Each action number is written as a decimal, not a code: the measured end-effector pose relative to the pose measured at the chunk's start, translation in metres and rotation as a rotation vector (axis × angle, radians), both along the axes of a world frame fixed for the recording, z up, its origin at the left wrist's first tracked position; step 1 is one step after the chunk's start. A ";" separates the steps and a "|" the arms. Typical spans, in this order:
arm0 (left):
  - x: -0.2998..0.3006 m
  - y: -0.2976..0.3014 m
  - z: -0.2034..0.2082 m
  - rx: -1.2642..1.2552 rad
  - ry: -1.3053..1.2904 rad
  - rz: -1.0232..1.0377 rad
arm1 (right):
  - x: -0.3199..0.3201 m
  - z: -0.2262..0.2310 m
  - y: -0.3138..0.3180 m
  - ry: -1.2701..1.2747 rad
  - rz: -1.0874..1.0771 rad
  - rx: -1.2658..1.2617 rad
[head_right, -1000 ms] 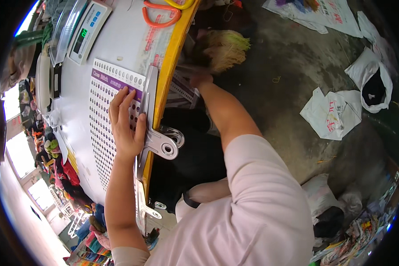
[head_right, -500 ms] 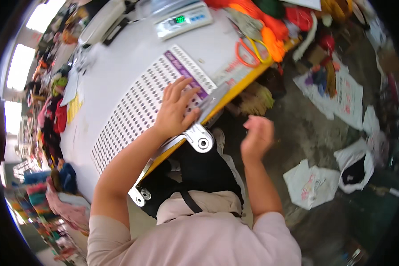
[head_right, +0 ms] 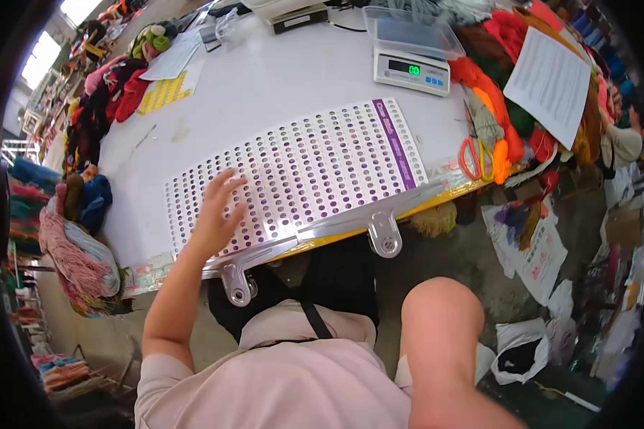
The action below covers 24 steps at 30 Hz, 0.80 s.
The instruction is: Organizing and separating bundles of pink yarn using a template board as a guide.
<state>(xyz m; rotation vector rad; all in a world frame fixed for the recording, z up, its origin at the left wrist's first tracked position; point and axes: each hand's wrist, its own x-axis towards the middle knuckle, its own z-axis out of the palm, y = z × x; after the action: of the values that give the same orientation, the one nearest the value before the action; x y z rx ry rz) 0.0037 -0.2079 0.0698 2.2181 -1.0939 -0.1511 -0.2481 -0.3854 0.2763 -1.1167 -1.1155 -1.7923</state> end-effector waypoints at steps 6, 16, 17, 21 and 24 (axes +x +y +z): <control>0.018 0.143 -0.023 0.101 -0.291 0.435 | 0.101 -0.113 -0.059 1.165 -0.508 0.340; 0.085 0.269 0.031 -0.077 -0.548 0.726 | 0.128 -0.220 -0.063 1.796 -0.537 0.222; 0.103 0.304 0.050 -0.104 -0.691 0.808 | 0.131 -0.221 -0.062 1.814 -0.511 0.219; 0.168 0.404 0.119 0.171 -0.855 1.521 | 0.138 -0.214 -0.054 1.791 -0.555 0.200; 0.218 0.465 0.141 0.196 -0.432 1.734 | 0.140 -0.217 -0.049 1.768 -0.544 0.196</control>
<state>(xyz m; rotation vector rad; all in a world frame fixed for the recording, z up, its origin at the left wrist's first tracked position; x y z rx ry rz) 0.2221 0.2575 0.2105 2.6096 0.9568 0.9890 -0.1085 -0.4339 0.0592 -2.1576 0.4538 -0.5223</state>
